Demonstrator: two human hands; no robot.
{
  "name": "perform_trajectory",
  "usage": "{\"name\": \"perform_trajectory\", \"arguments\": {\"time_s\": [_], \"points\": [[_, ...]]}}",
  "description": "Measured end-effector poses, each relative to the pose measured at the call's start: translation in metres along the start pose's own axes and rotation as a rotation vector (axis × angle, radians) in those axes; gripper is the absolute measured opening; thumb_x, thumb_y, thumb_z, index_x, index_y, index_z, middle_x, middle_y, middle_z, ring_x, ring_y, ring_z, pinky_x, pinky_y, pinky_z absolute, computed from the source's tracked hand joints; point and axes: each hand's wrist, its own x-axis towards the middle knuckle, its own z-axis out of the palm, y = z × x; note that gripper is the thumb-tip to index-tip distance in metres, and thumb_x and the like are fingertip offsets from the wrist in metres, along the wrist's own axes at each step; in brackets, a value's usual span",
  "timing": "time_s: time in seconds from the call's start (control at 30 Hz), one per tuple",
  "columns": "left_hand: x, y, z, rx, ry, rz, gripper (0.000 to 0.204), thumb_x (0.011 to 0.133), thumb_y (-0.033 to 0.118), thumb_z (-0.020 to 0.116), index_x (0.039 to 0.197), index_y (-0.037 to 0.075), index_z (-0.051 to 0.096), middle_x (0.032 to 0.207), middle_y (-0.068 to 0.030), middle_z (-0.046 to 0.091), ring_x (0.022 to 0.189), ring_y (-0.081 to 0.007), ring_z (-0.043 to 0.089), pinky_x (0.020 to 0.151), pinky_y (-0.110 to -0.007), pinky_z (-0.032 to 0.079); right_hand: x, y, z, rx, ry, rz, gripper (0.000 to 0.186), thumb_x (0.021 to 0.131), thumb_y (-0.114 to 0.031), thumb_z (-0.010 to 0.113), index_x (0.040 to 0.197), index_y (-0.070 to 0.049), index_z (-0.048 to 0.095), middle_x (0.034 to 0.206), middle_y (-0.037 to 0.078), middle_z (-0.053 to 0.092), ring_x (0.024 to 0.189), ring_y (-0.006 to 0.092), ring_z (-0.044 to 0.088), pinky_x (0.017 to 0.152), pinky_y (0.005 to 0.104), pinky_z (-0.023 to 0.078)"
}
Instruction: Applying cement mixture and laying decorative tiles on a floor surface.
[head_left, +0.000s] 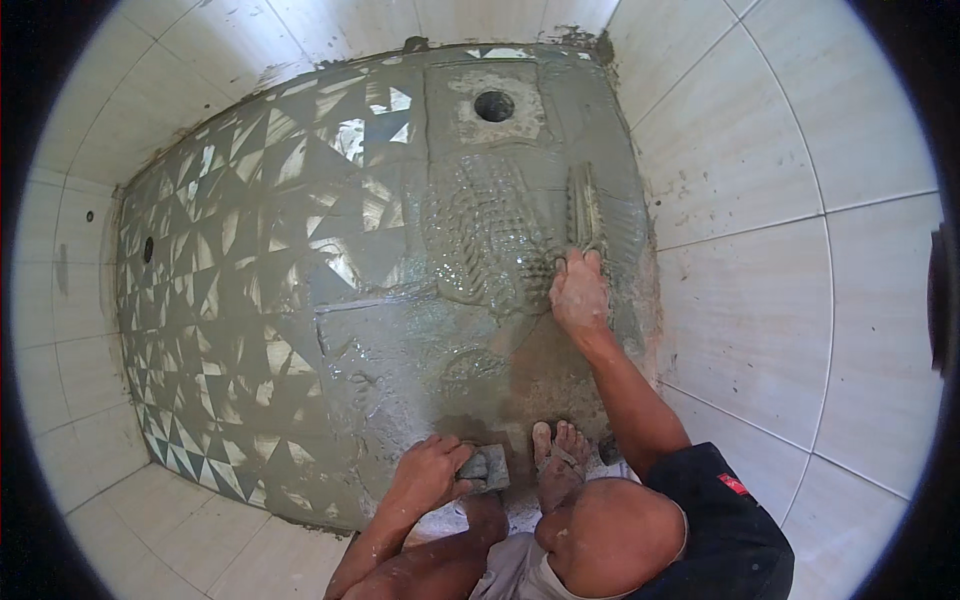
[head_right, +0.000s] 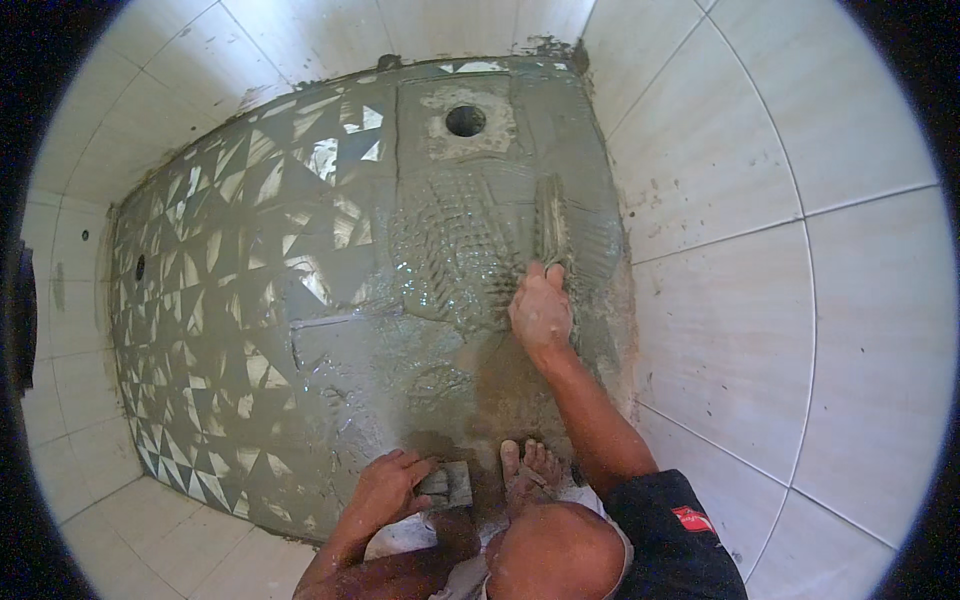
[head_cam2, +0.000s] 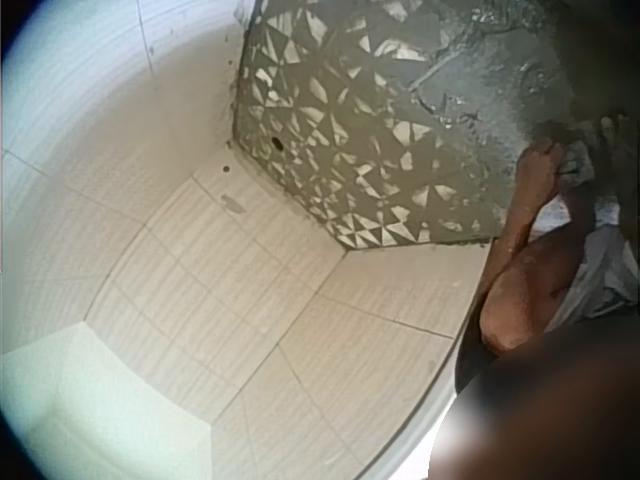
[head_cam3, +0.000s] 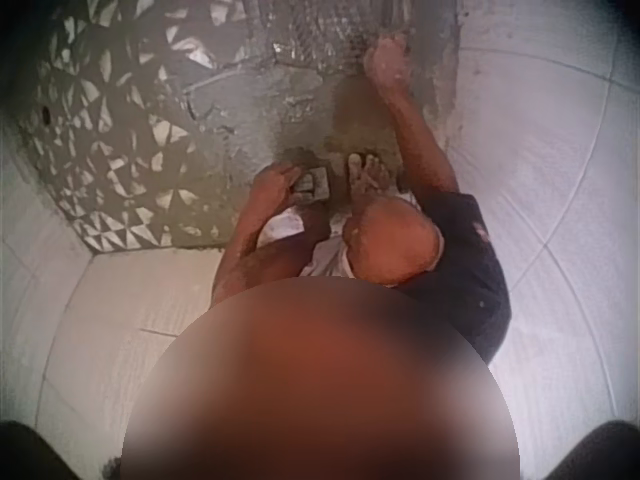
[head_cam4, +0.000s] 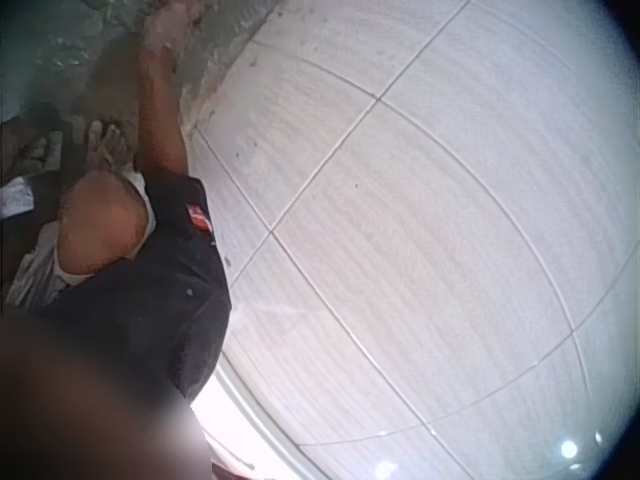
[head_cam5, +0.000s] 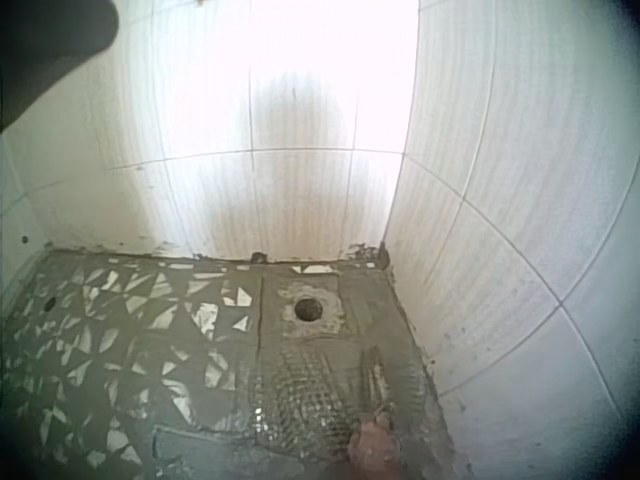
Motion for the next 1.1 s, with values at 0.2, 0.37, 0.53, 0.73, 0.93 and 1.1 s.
{"name": "perform_trajectory", "arguments": {"time_s": [0.2, 0.37, 0.53, 0.73, 0.93, 1.1], "points": [[0.016, 0.003, 0.005, -0.001, -0.033, 0.088, 0.051, 0.068, 0.026, 0.084, 0.113, 0.011, 0.065, 0.105, -0.0078, 0.063, 0.100, -0.0305, 0.063, 0.085, -0.041, 0.054, 0.021, 0.030, 0.012, -1.403, 0.044, -0.394, 0.012, 0.100, -0.030, 0.048, 0.092, -0.022, 0.051, 0.083, -0.001, 0.056, 0.071, 0.0187, 0.056, 0.059, 0.0360, 0.048], [0.008, -0.005, 0.009, 0.012, -0.038, 0.052, 0.052, 0.068, 0.027, 0.084, 0.113, 0.011, 0.064, 0.106, -0.0078, 0.063, 0.100, -0.0303, 0.063, 0.085, -0.041, 0.054, 0.016, 0.058, 0.057, -1.329, -0.115, -0.545, 0.013, 0.093, -0.032, 0.058, 0.091, -0.019, 0.054, 0.076, 0.002, 0.060, 0.069, 0.0230, 0.059, 0.057, 0.0426, 0.045], [0.014, -0.002, 0.007, 0.017, -0.020, 0.088, 0.054, 0.068, 0.027, 0.084, 0.115, 0.011, 0.064, 0.106, -0.0082, 0.063, 0.101, -0.0311, 0.063, 0.086, -0.041, 0.054, 0.051, 0.077, 0.033, -1.145, -0.486, -0.079, 0.026, 0.104, -0.045, 0.043, 0.094, -0.022, 0.051, 0.086, 0.000, 0.055, 0.076, 0.0190, 0.057, 0.060, 0.0384, 0.048], [0.009, -0.001, 0.004, 0.004, -0.030, 0.035, 0.053, 0.068, 0.026, 0.084, 0.115, 0.010, 0.064, 0.105, -0.0086, 0.063, 0.102, -0.0315, 0.063, 0.086, -0.041, 0.054, 0.066, 0.100, 0.040, -0.293, -0.312, -0.017, 0.007, 0.090, -0.025, 0.056, 0.087, -0.020, 0.052, 0.079, 0.005, 0.053, 0.073, 0.0235, 0.058, 0.058, 0.0415, 0.045], [0.004, -0.001, 0.007, -0.018, -0.008, 0.017, 0.053, 0.068, 0.025, 0.084, 0.115, 0.010, 0.065, 0.103, -0.0088, 0.063, 0.100, -0.0319, 0.063, 0.086, -0.041, 0.054, 0.058, 0.081, 0.077, 0.460, -0.613, 0.303, 0.018, 0.104, -0.035, 0.042, 0.092, -0.022, 0.046, 0.085, -0.003, 0.047, 0.073, 0.0128, 0.052, 0.057, 0.0323, 0.045], [-0.001, -0.004, -0.002, -0.027, -0.031, -0.012, 0.053, 0.067, 0.024, 0.084, 0.115, 0.009, 0.065, 0.105, -0.0096, 0.065, 0.100, -0.0322, 0.064, 0.088, -0.041, 0.053, 0.040, 0.070, 0.106, -0.268, -0.493, 0.202, 0.011, 0.099, -0.022, 0.051, 0.102, -0.012, 0.053, 0.093, 0.008, 0.053, 0.081, 0.0253, 0.056, 0.068, 0.0405, 0.048]]}}
